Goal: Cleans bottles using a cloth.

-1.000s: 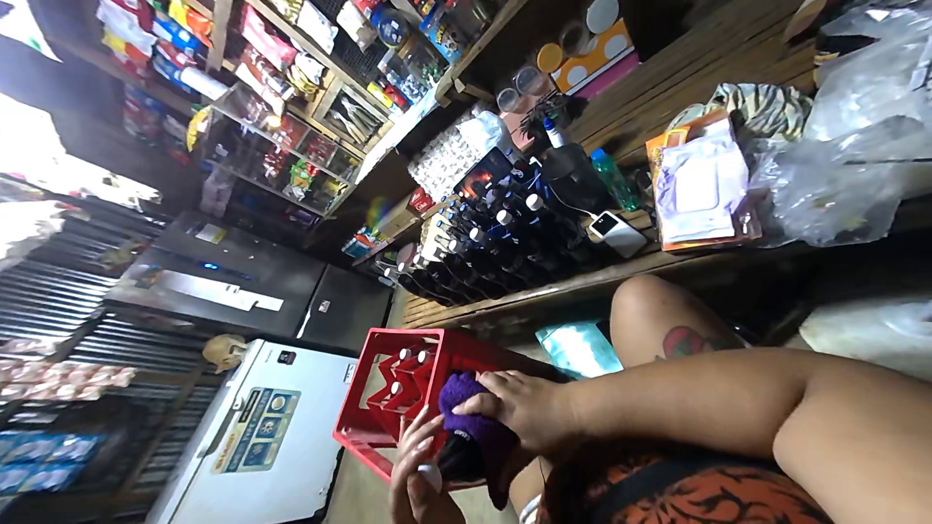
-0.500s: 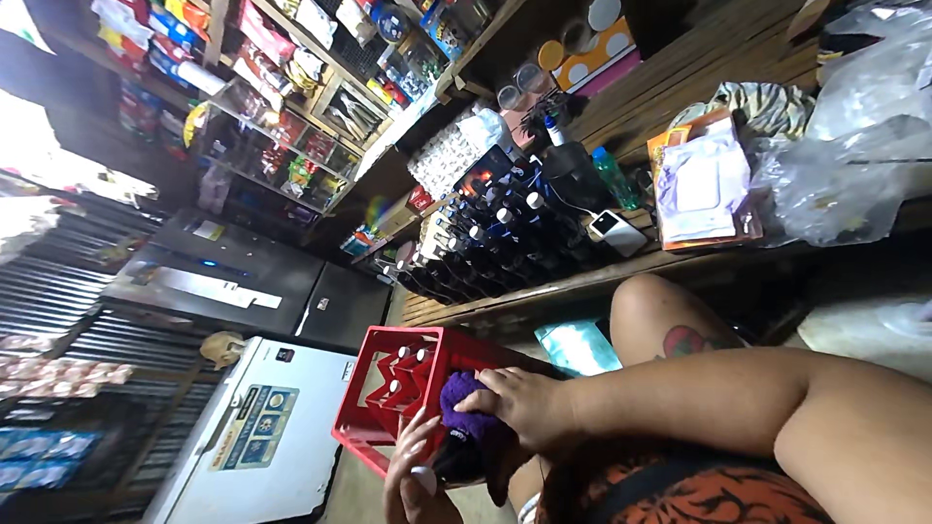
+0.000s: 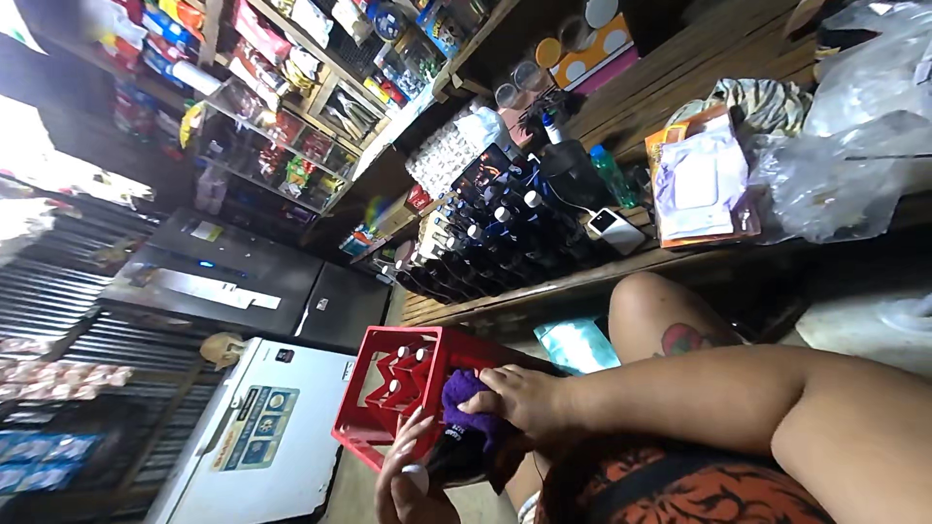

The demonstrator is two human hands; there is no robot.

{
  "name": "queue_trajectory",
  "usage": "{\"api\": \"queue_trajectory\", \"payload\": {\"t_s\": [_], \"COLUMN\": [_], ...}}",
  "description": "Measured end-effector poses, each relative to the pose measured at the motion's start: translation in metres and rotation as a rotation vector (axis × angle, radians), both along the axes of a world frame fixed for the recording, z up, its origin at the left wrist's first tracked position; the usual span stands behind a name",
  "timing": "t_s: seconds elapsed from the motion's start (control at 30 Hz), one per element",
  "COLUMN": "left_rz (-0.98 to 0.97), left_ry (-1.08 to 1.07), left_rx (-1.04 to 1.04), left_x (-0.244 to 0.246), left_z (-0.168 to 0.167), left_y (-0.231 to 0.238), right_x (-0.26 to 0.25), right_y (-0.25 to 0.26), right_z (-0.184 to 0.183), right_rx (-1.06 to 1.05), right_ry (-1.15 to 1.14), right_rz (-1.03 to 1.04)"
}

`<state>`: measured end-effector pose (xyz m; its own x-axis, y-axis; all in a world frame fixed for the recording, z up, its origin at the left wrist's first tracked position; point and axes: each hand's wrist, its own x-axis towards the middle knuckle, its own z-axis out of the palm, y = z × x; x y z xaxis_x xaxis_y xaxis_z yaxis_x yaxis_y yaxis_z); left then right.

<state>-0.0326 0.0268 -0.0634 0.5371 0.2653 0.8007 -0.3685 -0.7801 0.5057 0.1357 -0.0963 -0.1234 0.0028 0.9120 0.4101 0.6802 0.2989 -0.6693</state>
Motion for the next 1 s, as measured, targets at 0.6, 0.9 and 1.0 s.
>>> {"api": "queue_trajectory", "payload": {"t_s": [0.6, 0.9, 1.0], "left_rz": [-0.009, -0.092, -0.075], "left_ry": [0.012, 0.042, 0.034], "left_rx": [0.026, 0.080, 0.073], "left_x": [-0.002, 0.001, 0.001], "left_z": [-0.002, -0.004, -0.002], "left_y": [0.005, -0.004, -0.003], "right_x": [-0.001, -0.003, -0.001], "right_y": [0.005, 0.005, 0.003], "right_z": [-0.008, -0.006, 0.000], "right_rx": [-0.015, -0.121, -0.156], "right_ry": [0.000, 0.031, -0.009], "right_rz": [-0.018, -0.018, -0.004]}}
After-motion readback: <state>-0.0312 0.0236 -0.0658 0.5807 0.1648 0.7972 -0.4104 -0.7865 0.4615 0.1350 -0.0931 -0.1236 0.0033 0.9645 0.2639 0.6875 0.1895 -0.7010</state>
